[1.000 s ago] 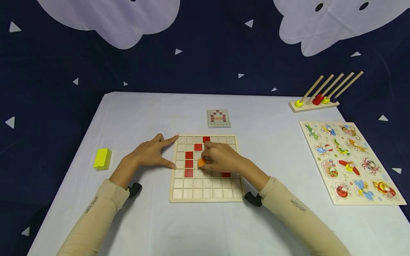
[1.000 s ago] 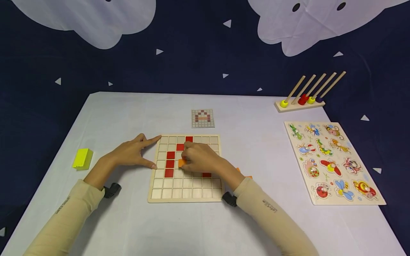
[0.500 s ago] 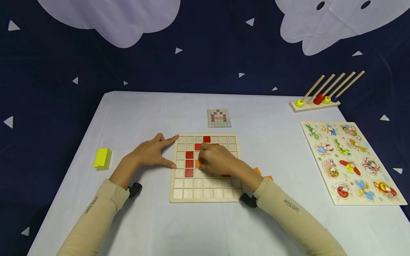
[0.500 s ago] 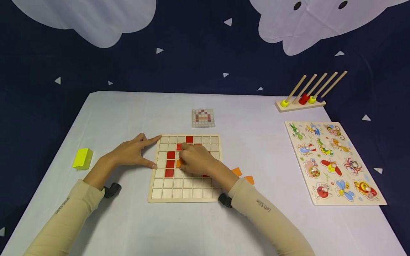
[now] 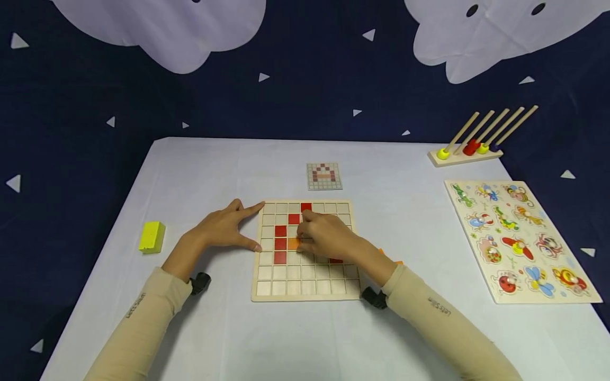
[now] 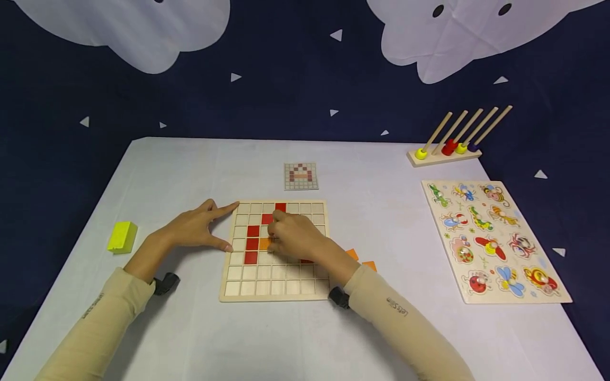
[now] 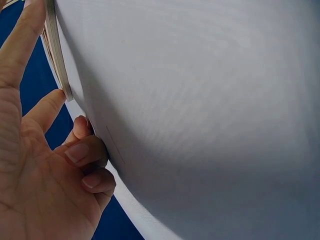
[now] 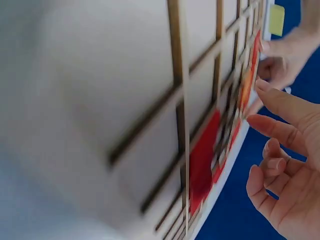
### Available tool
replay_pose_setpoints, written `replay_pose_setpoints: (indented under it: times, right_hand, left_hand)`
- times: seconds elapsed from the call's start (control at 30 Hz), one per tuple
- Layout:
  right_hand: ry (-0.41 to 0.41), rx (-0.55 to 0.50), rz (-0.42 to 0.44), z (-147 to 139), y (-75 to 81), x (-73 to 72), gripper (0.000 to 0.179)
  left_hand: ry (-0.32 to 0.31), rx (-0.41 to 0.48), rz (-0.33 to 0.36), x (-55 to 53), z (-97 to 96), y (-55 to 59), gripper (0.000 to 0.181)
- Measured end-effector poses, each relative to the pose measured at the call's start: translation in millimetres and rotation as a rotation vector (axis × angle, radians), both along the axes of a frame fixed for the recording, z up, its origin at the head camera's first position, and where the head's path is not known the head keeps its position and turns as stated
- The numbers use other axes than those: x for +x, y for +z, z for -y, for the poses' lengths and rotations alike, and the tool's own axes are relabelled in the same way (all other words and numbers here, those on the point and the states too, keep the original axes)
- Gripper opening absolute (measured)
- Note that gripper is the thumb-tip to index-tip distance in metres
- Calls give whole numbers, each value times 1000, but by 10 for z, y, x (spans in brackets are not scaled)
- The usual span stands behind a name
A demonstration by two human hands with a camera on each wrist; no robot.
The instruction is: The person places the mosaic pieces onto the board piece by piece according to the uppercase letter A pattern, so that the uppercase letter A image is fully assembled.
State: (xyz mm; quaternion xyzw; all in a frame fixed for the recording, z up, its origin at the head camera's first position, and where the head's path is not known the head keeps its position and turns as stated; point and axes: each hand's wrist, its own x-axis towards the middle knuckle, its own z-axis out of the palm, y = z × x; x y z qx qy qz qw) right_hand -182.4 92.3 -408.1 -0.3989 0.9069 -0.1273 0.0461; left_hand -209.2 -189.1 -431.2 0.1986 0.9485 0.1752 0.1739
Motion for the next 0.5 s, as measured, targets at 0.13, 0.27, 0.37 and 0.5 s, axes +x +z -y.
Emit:
replay_pose_setpoints:
  times: [0.13, 0.27, 0.37, 0.5]
  right_hand:
    - [-61, -30, 63, -216, 90, -4, 25]
    - [-110, -36, 100, -478, 151, 11, 25]
    - [-141, -34, 130, -682, 178, 47, 26]
    - [-186, -23, 191, -927, 195, 127, 27]
  left_hand:
    - [8, -6, -2, 0, 3, 6, 116]
    - [10, -3, 3, 5, 5, 22, 116]
    - [7, 2, 5, 9, 9, 16, 116]
    - [10, 0, 5, 10, 12, 8, 116]
